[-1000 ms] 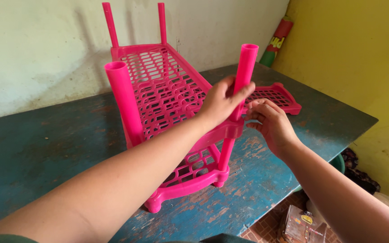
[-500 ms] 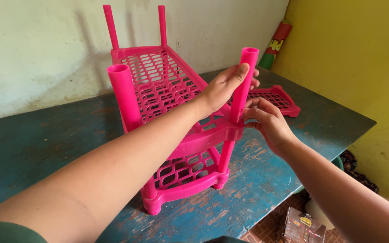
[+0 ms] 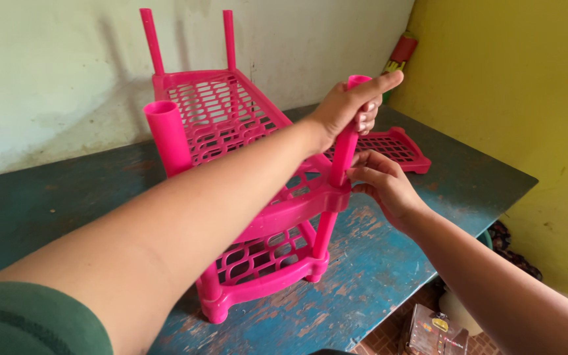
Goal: The person assembles a pink plastic three-tier shelf by inserting vertical support poles into the bottom and middle trays, then placing the top tray onto the poles. The person presses down on the corners to secure the connections and adjusts the alignment of the trays.
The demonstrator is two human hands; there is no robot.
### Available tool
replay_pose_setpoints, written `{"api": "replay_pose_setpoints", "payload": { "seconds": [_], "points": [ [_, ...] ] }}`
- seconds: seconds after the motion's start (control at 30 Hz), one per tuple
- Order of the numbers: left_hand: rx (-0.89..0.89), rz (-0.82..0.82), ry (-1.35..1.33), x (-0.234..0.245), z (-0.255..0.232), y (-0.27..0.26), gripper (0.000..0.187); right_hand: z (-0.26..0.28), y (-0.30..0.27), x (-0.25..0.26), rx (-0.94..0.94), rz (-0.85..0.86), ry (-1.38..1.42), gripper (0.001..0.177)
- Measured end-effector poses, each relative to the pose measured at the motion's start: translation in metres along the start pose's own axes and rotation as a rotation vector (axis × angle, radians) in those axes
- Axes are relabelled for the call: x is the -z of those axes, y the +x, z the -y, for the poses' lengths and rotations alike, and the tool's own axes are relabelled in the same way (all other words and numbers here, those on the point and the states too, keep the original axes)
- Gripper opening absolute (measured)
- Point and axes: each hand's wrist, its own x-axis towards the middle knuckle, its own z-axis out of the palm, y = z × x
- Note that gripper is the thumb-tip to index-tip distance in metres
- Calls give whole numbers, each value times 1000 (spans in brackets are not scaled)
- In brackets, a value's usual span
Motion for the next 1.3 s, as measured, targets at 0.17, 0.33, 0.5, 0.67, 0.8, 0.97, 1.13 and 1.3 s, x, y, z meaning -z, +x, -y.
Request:
{"api": "replay_pose_setpoints", "payload": {
  "seconds": [0.17, 0.33, 0.5, 0.67, 0.8, 0.97, 1.13, 1.3],
  "points": [
    [-222, -420, 61, -23, 24, 10, 45, -7, -1, 8, 41, 35, -16, 21],
    [-368, -580, 257, -24, 41, 24, 43, -14, 9, 25, 85, 67, -25, 22],
    [-275, -543, 205, -20, 73, 73, 39, -16, 39, 67, 99, 99, -102, 27],
    [-470, -414, 487, -3, 83, 44, 53, 12, 59, 65, 3, 257, -277, 40],
    [-327, -570, 976, 9, 93, -21, 104, 32, 82, 57, -93, 430, -161, 45],
    [581, 48, 1354, 11, 69, -58, 133, 35, 101, 41, -132, 630, -57, 24],
    [747, 109, 1533, -3, 57, -59, 136, 17, 100, 35, -184, 565, 211, 35],
    [757, 72, 1532, -11, 51, -56, 126, 6, 91, 20, -95, 256, 211, 45]
  ]
}}
